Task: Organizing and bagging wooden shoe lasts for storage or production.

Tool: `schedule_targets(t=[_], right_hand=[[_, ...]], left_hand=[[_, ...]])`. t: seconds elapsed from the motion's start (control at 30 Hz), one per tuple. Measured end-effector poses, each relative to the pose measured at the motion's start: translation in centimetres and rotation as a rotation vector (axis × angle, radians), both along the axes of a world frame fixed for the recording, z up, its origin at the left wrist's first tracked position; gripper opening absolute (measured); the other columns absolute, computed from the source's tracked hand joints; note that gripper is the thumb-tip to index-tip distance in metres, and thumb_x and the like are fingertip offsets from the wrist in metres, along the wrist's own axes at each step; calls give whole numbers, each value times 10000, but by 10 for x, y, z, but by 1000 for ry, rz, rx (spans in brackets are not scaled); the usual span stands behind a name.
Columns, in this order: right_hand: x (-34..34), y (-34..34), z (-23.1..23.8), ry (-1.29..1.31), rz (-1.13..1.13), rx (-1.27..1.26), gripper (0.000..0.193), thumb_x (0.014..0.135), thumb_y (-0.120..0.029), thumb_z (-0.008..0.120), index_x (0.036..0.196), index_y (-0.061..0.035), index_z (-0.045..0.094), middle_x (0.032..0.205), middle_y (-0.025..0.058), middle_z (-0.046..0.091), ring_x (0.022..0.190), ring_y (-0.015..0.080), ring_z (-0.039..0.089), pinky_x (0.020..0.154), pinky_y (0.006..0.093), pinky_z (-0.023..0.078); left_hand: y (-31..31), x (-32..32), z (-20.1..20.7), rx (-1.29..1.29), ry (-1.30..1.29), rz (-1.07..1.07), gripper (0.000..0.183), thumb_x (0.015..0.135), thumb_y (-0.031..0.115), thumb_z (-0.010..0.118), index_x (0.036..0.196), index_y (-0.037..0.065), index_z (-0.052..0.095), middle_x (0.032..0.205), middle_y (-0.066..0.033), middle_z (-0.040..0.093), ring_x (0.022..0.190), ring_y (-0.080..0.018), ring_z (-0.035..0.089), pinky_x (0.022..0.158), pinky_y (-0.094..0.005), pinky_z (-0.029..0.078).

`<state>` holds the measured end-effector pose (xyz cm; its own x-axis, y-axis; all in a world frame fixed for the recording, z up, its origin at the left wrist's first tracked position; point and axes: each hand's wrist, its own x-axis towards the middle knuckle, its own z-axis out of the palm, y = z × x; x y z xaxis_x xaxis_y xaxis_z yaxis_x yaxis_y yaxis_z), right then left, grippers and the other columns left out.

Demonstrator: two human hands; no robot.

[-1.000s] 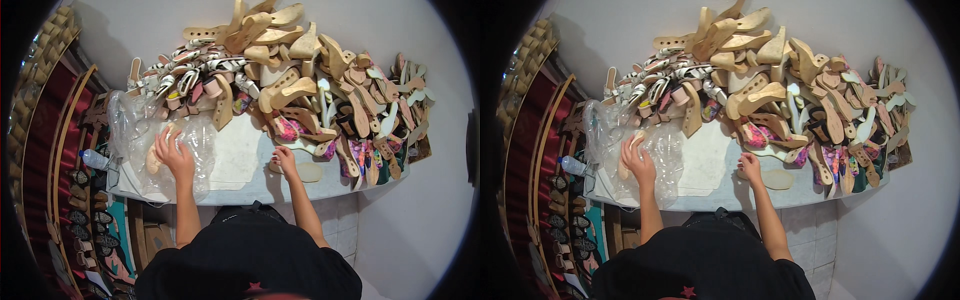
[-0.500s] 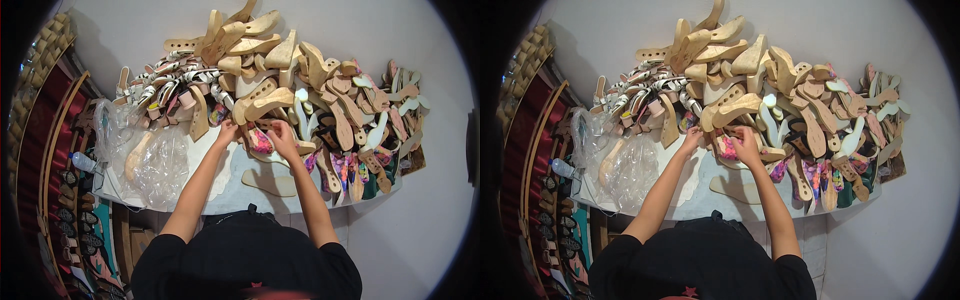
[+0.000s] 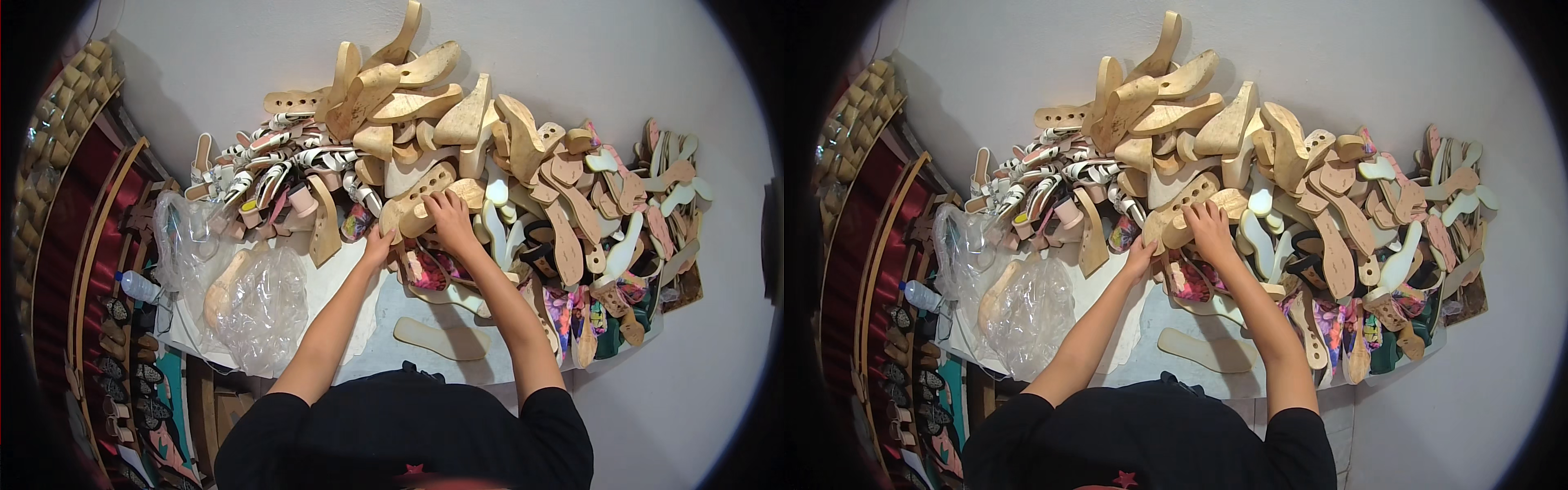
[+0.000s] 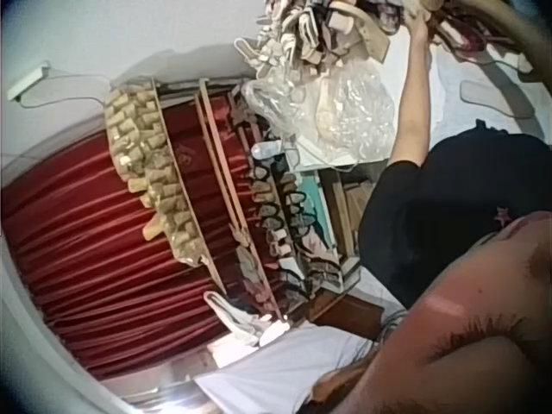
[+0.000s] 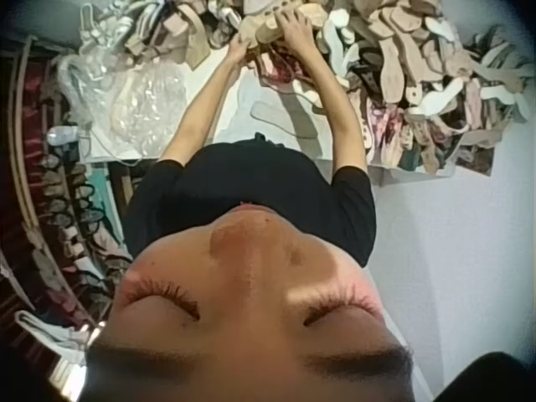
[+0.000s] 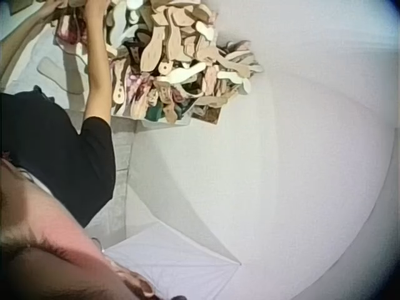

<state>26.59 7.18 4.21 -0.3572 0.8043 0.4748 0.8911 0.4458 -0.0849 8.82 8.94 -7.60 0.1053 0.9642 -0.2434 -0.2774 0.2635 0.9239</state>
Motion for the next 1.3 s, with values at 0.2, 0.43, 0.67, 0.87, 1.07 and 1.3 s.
schedule_targets(t=[0.2, 0.43, 0.67, 0.87, 1.07, 1.3], right_hand=[[19, 5, 14, 161, 259, -2, 523, 556, 4, 670, 1053, -101, 544, 1032, 76, 539, 1006, 278, 482, 883, 364, 380], [41, -21, 35, 470, 275, -44, 449, 626, 61, 641, 1047, -70, 557, 1081, 116, 534, 1119, 309, 455, 938, 371, 371], [56, -13, 46, 806, 319, 59, 510, 652, 136, 583, 1127, -37, 508, 1173, 102, 489, 1163, 241, 441, 973, 328, 353], [27, -38, 80, 862, 358, 99, 495, 632, 84, 626, 1097, -66, 543, 1123, 111, 531, 1082, 270, 493, 907, 334, 394], [-6, -78, 98, 306, 446, 129, 527, 631, -10, 679, 1133, -102, 546, 1004, 115, 538, 901, 308, 520, 782, 364, 425], [-44, -111, 39, 76, 459, -252, 537, 670, -109, 677, 1178, -118, 503, 906, 123, 490, 840, 292, 516, 709, 393, 409]], left_hand=[[-5, 10, 0, 276, 220, 73, 337, 874, 144, 490, 1128, -53, 390, 1084, -148, 526, 980, -250, 527, 869, -319, 395], [-33, 8, 47, 368, 450, 105, 315, 878, 146, 418, 1128, -37, 359, 1094, -185, 491, 983, -267, 531, 844, -353, 428], [-70, -35, 129, 208, 35, -10, 350, 867, 137, 349, 1175, -27, 390, 1087, -164, 543, 900, -245, 601, 726, -337, 543], [-84, -69, 108, 3, -21, -27, 331, 853, 138, 387, 1135, -22, 451, 991, -149, 584, 790, -234, 627, 601, -277, 545], [-117, -84, 102, -51, 186, 61, 352, 887, 217, 341, 1193, 63, 420, 956, -152, 593, 631, -220, 644, 457, -216, 482], [-146, -133, 63, -65, 319, -71, 407, 942, 353, 261, 1198, 115, 468, 820, -57, 617, 482, -124, 577, 361, -181, 368]])
